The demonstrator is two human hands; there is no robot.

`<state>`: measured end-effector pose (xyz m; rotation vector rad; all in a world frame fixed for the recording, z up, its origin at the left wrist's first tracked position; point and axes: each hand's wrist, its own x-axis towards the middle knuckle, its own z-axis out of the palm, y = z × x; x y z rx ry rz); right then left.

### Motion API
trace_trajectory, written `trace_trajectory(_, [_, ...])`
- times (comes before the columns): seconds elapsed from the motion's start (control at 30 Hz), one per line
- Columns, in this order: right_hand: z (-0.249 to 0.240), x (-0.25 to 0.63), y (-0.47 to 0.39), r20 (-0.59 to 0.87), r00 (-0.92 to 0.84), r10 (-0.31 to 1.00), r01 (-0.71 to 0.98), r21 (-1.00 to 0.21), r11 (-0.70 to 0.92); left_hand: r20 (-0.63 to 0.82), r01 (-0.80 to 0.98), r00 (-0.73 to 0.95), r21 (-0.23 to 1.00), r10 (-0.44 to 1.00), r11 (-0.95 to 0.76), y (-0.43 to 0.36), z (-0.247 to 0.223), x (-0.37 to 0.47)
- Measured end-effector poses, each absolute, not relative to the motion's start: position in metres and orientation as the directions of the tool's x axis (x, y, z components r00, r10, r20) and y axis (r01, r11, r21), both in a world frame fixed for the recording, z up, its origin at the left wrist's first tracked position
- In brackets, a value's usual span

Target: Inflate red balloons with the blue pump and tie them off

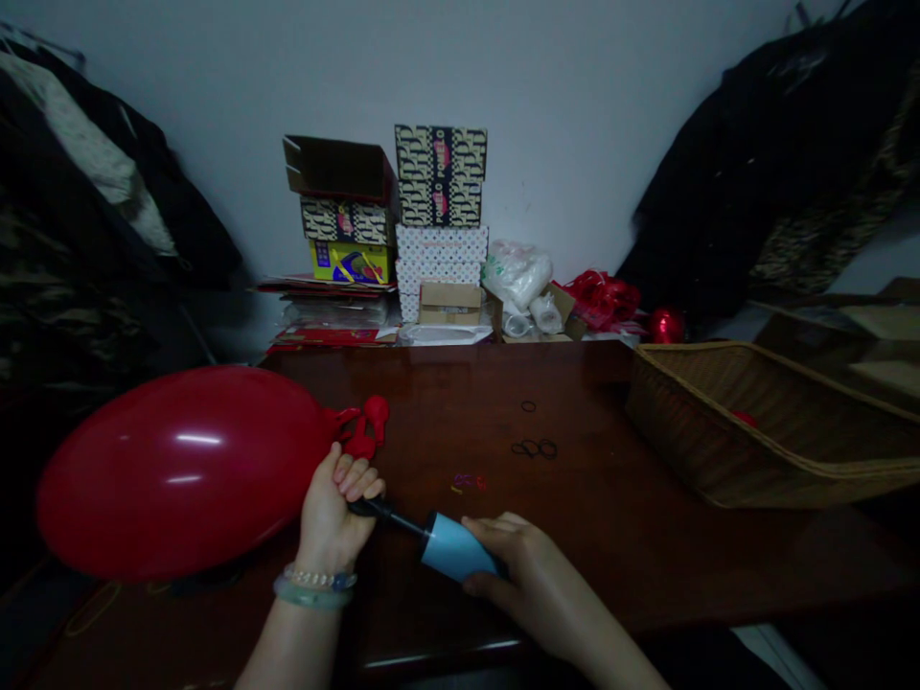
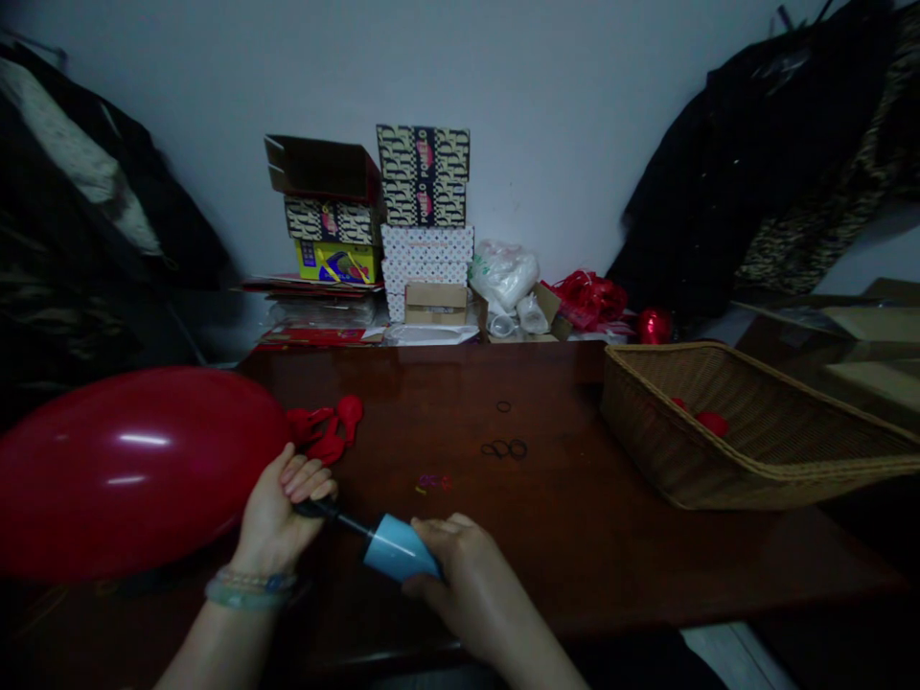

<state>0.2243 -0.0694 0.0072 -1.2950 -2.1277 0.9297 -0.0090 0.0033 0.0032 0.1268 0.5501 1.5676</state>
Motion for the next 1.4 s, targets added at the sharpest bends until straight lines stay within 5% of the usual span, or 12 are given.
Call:
trace_trajectory(0.67, [0.006,0.212,-0.071,0.074,-0.463,0.883,0.532,-0.774,0.344,-0.289,-0.897,-0.039,0.432,0.957,0.094,-0.003,0.001,0.005])
trace_trajectory(1.4, [0.012,0.241,-0.062,0.043,-0.457,0.888,0.585,-0.738,0.337,-0.247,-0.903,-0.172,0.427,0.954,-0.052,0.007,0.008,-0.016])
